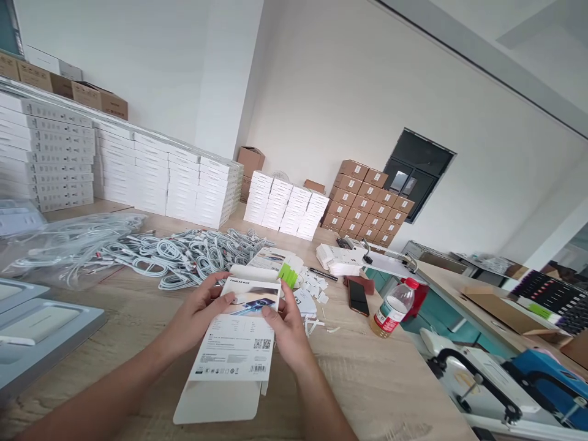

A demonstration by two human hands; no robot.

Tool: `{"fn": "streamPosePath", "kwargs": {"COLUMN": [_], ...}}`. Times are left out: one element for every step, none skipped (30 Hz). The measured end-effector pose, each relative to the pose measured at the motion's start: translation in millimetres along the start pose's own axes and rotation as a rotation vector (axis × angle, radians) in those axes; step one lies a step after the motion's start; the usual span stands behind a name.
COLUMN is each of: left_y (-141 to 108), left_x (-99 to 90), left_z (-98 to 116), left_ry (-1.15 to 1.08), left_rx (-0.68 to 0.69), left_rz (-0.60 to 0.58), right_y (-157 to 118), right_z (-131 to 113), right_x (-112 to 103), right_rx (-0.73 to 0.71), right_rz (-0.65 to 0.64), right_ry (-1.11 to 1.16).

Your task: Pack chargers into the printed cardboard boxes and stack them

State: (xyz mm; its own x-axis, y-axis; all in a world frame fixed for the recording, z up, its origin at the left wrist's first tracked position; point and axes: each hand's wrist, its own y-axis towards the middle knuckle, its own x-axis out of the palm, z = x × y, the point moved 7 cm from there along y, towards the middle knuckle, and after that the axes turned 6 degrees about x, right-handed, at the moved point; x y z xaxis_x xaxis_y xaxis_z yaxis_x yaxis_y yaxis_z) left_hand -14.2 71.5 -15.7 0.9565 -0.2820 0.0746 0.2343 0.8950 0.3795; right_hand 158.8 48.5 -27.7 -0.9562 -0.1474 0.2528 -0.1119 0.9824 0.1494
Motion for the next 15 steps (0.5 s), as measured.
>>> {"fn": "streamPosePath", "kwargs": {"left_y": [0.0,0.0,-0.1,-0.1,-0.2,-0.3,-0.6,-1.0,-1.6,-2.5,-3.6,-4.8,-5.9,-6.8,-7.5], "left_x": [0.8,1.7,2.6,3.4,4.4,5.5,6.8,8.3,10.1,12.0,13.9,15.4,16.4,16.8,17.2], "left_z": [0.9,1.5,1.7,1.4,0.7,-0.1,-1.1,-1.8,-2.2,-2.4,-2.5,-2.6,-2.5,-2.3,-2.1], "left_ry": [-0.037,-0.077,-0.117,-0.153,-0.188,-0.219,-0.246,-0.271,-0.294,-0.317,-0.338,-0.352,-0.359,-0.361,-0.355], "left_rx": [0.004,0.005,0.0,-0.011,-0.027,-0.045,-0.063,-0.079,-0.091,-0.1,-0.109,-0.117,-0.123,-0.125,-0.127], "left_rz": [-0.013,-0.026,-0.042,-0.059,-0.077,-0.096,-0.119,-0.143,-0.171,-0.2,-0.228,-0.251,-0.266,-0.272,-0.278], "right_y": [-0.2,-0.2,0.2,0.9,1.8,2.9,4.0,5.0,5.9,6.7,7.6,8.3,8.8,8.9,8.6], "right_z": [0.4,0.9,1.7,2.9,4.2,5.5,6.3,6.2,5.3,3.8,2.4,1.2,0.0,-1.3,-3.1], "right_x": [0.5,-0.2,-2.2,-5.1,-9.1,-13.6,-18.3,-22.4,-25.7,-27.8,-28.5,-28.2,-27.4,-26.8,-26.7], "right_rx": [-0.011,-0.027,-0.043,-0.056,-0.064,-0.067,-0.067,-0.07,-0.075,-0.077,-0.07,-0.056,-0.043,-0.036,-0.043], "right_rz": [0.0,0.011,0.032,0.06,0.095,0.132,0.168,0.199,0.22,0.23,0.228,0.215,0.198,0.186,0.184], "right_ry": [-0.013,-0.037,-0.068,-0.099,-0.121,-0.13,-0.124,-0.107,-0.084,-0.069,-0.066,-0.074,-0.094,-0.121,-0.154]}}
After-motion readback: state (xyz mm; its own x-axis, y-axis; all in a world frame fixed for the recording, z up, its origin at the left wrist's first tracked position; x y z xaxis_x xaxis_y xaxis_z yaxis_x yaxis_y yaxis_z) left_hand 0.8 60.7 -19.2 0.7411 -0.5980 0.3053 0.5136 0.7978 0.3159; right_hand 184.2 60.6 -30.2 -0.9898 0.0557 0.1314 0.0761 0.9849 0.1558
